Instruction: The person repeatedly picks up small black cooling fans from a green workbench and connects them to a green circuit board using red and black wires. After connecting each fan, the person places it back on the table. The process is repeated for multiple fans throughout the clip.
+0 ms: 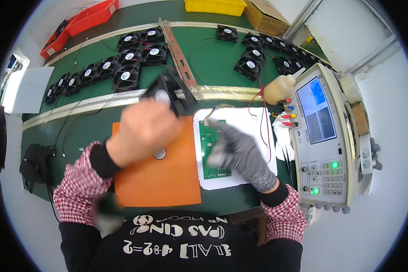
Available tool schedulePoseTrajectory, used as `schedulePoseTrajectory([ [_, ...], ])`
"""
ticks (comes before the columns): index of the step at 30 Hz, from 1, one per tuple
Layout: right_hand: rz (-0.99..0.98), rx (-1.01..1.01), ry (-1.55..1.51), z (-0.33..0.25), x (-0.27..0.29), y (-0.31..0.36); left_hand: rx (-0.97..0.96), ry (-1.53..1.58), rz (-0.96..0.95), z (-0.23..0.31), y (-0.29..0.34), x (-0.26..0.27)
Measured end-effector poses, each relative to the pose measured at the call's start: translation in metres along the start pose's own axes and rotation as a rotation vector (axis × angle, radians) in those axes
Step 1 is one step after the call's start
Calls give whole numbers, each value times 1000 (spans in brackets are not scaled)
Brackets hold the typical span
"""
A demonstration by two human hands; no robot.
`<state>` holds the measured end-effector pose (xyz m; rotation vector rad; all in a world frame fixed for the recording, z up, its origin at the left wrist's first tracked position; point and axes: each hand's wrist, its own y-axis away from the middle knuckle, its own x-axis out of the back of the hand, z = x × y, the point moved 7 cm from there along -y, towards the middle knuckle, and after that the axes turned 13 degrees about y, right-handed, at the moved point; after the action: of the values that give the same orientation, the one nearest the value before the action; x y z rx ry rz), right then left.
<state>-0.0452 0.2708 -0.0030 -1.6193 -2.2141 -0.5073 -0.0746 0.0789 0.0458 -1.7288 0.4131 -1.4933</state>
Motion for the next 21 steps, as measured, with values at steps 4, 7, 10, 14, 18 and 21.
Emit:
schedulePoseTrajectory([
  [4, -260, 555, 231, -40, -80, 24, -272, -84, 196, 81, -16, 68],
  [7, -830, 538, -238, -62, -85, 46, 74, -190, 464, 26, -19, 118],
  [10, -736, 574, -75, -46, -65, 48, 533, -165, 611, -51, 28, 183],
  [14, -139, 302, 181, -20, -1, 14, 839, 340, 370, -65, 64, 121],
  [18, 76, 175, 105, 27, 12, -19, 753, 401, -151, 4, 70, 36],
  [21, 140, 174, 79, 36, 8, -20, 752, 387, -208, 13, 75, 15],
])
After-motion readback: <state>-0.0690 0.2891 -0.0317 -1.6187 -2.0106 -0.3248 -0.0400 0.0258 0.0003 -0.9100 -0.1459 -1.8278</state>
